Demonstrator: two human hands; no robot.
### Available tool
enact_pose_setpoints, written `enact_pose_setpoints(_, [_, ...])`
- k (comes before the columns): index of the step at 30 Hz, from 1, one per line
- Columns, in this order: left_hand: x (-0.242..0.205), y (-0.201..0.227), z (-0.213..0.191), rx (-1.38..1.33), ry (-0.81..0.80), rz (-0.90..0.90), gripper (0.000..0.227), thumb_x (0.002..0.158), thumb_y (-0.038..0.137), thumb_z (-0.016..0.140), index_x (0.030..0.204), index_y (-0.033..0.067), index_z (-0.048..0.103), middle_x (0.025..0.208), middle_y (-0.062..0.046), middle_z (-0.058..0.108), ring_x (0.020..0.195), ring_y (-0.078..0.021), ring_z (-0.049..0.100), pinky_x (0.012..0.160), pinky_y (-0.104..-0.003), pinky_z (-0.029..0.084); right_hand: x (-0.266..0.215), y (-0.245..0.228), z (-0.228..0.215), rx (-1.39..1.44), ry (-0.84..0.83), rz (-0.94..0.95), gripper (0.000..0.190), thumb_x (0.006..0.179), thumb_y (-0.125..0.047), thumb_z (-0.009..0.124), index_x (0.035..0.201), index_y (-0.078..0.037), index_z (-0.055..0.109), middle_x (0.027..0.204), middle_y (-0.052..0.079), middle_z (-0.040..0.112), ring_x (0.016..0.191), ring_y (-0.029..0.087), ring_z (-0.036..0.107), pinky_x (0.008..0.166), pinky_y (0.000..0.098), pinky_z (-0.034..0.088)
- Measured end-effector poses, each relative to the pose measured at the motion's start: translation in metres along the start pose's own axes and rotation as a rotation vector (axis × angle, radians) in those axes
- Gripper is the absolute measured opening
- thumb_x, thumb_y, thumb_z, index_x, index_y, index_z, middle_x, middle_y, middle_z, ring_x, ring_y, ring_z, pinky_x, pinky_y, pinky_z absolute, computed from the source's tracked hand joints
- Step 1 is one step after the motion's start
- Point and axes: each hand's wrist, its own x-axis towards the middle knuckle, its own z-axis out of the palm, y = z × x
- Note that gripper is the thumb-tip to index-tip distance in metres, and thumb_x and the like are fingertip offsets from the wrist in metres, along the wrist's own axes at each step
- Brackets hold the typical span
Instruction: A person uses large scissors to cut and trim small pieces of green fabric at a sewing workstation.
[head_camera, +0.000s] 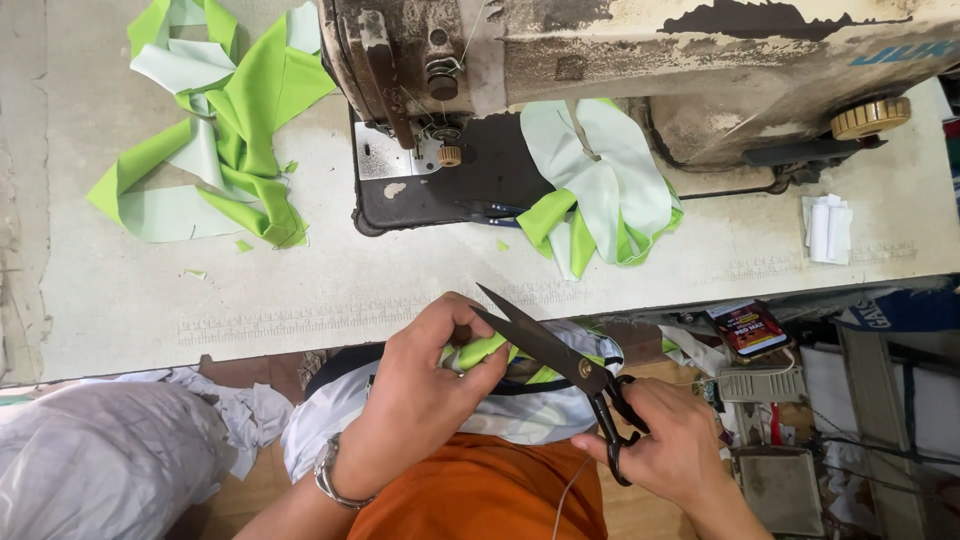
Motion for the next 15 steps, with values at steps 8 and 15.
enact_pose_setpoints(8, [0.0004,-0.0022,-0.0024,0.009,0.017,0.037,0.021,0.086,0.008,0.077,0.097,0.0119,0.06,0.091,0.002,0.065,0.079,-0.0131,0.058,0.072,-0.028,0.049,0.0005,0.0029,-0.004,0.016,0.023,-0.028,0.062,0.073,-0.066,0.082,0.075,-0.009,0.057,0.063,0.002,0.052,0.055,0.021,0.054,0.05,0.0368,0.041])
enact_pose_setpoints(15, [0.0007,0.002,-0.0035,0.002,0.002,0.033,0.02,0.087,0.009,0.077,0.096,0.0125,0.059,0.09,0.001,0.065,0.08,-0.0126,0.061,0.074,-0.027,0.05,0.005,0.0004,-0.006,-0.031,0.031,-0.071,0.057,0.081,-0.062,0.075,0.065,-0.013,0.049,0.056,0.0,0.047,0.05,0.019,0.051,0.047,0.0374,0.039])
